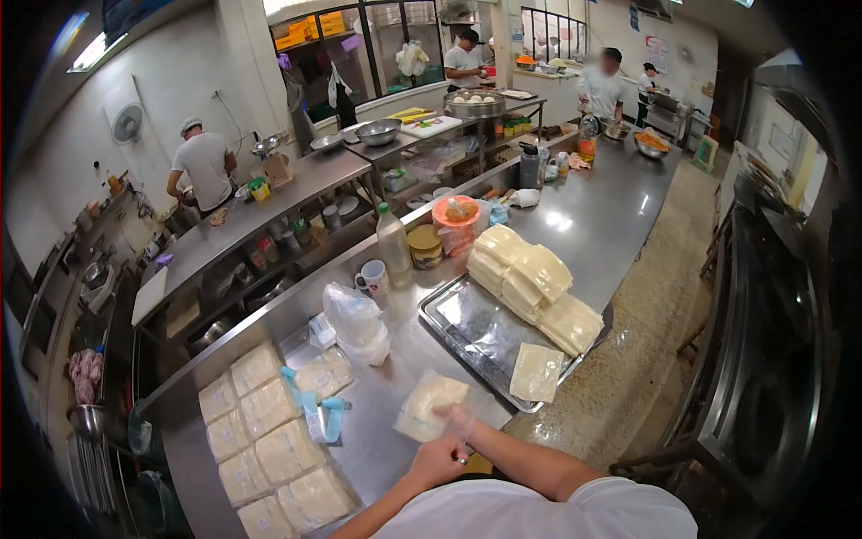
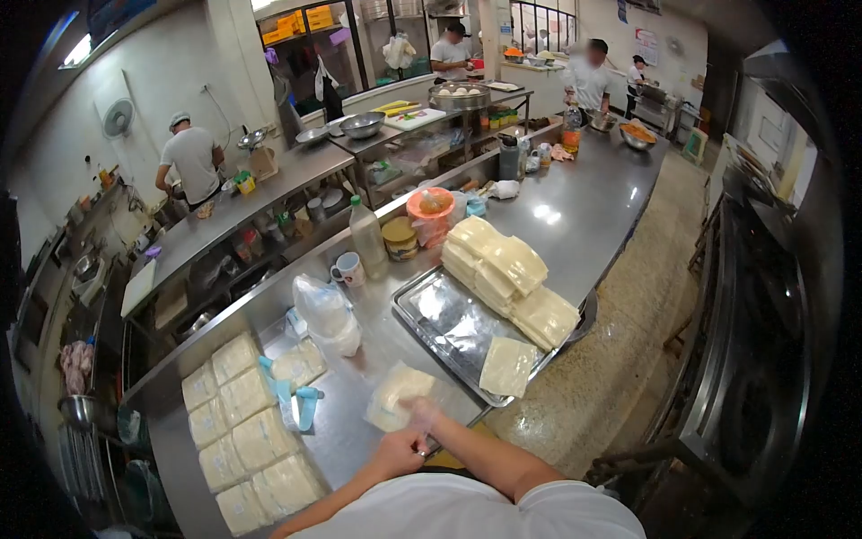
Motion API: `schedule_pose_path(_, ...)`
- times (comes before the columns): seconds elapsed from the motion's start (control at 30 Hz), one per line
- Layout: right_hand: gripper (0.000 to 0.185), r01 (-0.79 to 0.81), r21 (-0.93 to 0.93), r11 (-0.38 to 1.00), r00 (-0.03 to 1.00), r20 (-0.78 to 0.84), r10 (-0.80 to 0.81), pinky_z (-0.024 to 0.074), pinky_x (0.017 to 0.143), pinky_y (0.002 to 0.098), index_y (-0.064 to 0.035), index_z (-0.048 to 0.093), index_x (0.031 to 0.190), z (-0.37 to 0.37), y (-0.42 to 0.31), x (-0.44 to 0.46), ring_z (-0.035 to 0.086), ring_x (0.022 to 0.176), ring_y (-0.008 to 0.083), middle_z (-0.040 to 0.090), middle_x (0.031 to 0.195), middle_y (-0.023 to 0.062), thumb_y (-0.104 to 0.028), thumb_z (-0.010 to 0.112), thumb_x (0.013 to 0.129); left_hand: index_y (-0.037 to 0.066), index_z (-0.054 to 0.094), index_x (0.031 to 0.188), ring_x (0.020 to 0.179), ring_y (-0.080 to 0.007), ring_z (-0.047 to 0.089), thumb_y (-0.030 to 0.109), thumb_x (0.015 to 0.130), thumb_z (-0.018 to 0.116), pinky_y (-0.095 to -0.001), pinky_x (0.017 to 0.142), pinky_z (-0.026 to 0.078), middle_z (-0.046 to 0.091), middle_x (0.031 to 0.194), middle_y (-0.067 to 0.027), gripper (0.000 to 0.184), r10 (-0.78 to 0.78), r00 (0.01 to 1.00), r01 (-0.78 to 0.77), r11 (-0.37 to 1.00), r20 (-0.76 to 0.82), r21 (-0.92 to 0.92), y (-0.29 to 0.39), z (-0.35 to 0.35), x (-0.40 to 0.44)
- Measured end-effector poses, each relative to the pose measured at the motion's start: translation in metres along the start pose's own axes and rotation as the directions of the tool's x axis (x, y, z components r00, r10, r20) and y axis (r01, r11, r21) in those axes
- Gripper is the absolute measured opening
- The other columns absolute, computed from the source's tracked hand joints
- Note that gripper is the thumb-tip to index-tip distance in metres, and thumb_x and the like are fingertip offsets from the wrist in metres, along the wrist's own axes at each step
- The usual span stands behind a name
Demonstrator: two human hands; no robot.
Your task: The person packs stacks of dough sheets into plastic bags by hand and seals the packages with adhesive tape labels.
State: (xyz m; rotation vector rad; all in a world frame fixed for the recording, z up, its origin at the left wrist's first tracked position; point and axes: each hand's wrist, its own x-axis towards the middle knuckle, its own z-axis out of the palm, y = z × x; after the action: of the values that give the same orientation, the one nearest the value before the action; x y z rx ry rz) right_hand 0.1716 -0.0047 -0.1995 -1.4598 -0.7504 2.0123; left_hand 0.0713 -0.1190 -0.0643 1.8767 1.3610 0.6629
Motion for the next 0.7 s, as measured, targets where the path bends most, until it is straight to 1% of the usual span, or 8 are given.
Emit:
schedule_pose_path(0.03,0.037,0.033,-0.067,0.997,0.999,-0.008,-0.034,0.0533,0.084,0.0449,0.0018,0.058,0.125,0.004,-0.01,-0.018,0.065,0.097,0.0326,0.066,0.109,0.0158,-0.019,0.061,0.095,0.007,0.067,0.08,0.071,-0.0338,0.066,0.013,0.077,0.068,-0.042,0.067,0.053,0.068,0.08,-0.014,0.007,-0.006,0.996,0.006,1.0,0.093,0.001,-0.002,0.003,-0.001)
schedule_pose_path(0.2,0.035,0.034,0.037,0.999,0.991,0.126,-0.038,0.0529,0.086,0.0434,-0.0004,0.062,0.119,-0.003,-0.006,-0.03,0.066,0.093,0.0288,0.067,0.105,0.0136,-0.024,0.063,0.094,0.005,0.067,0.081,0.072,-0.0334,0.067,0.014,0.079,0.067,-0.0414,0.067,0.052,0.068,0.078,-0.0155,0.01,-0.013,0.996,0.02,0.997,0.094,-0.077,-0.006,0.002,0.007)
schedule_pose_path(0.27,0.034,-0.146,0.157,0.977,0.982,0.141,0.124,0.0527,0.086,0.0428,-0.0013,0.063,0.117,-0.005,-0.005,-0.027,0.067,0.092,0.0273,0.067,0.104,0.0127,-0.026,0.064,0.093,0.005,0.067,0.082,0.071,-0.0332,0.067,0.015,0.08,0.067,-0.0413,0.067,0.052,0.068,0.077,-0.0158,0.01,-0.026,0.99,0.04,0.994,0.14,-0.102,0.0,0.001,0.008)
schedule_pose_path(0.3,0.034,-0.33,0.253,0.909,0.943,0.136,0.304,0.0527,0.086,0.0431,-0.0014,0.063,0.115,-0.006,0.0,-0.016,0.067,0.091,0.0263,0.067,0.104,0.0124,-0.027,0.064,0.093,0.005,0.067,0.082,0.071,-0.033,0.066,0.016,0.081,0.067,-0.0414,0.067,0.052,0.068,0.077,-0.0159,0.011,-0.011,0.984,0.03,0.994,0.175,-0.105,0.001,0.002,0.009)
schedule_pose_path(0.43,0.036,-0.22,0.185,0.958,0.961,0.21,0.181,0.052,0.09,0.0459,-0.0002,0.061,0.116,-0.034,0.02,0.016,0.065,0.098,0.0246,0.066,0.106,0.0128,-0.026,0.068,0.092,0.005,0.069,0.086,0.07,-0.0285,0.066,0.018,0.085,0.068,-0.0397,0.067,0.052,0.068,0.077,-0.0142,0.013,0.01,0.973,-0.002,0.999,0.231,-0.034,-0.003,0.0,0.011)
schedule_pose_path(0.53,0.04,-0.222,0.272,0.936,0.934,0.335,0.124,0.0513,0.097,0.0466,-0.0005,0.06,0.124,-0.027,-0.004,-0.035,0.064,0.111,0.0257,0.067,0.114,0.0144,-0.022,0.071,0.091,0.004,0.069,0.09,0.078,-0.0324,0.067,0.023,0.087,0.068,-0.0422,0.074,0.052,0.069,0.084,-0.0178,0.019,-0.123,0.983,0.098,0.979,-0.134,-0.176,-0.011,-0.019,0.014)
schedule_pose_path(0.6,0.045,-0.153,0.35,0.924,0.907,0.422,-0.009,0.0507,0.101,0.0473,-0.0019,0.058,0.131,-0.028,0.005,-0.035,0.062,0.119,0.0269,0.066,0.122,0.0151,-0.018,0.071,0.092,0.0,0.07,0.094,0.082,-0.0322,0.067,0.032,0.092,0.068,-0.0409,0.077,0.051,0.071,0.088,-0.0175,0.032,-0.12,0.867,0.073,0.991,-0.484,-0.114,-0.068,-0.022,0.03)
schedule_pose_path(0.7,0.055,-0.228,0.226,0.947,0.904,0.411,0.12,0.0497,0.104,0.05,-0.0052,0.049,0.143,-0.024,-0.012,-0.074,0.062,0.122,0.0299,0.062,0.134,0.0126,-0.018,0.069,0.093,-0.004,0.07,0.098,0.079,-0.0244,0.064,0.038,0.098,0.064,-0.0374,0.075,0.05,0.071,0.086,-0.0119,0.042,-0.42,0.813,0.381,0.907,-0.403,-0.178,-0.098,-0.047,0.039)
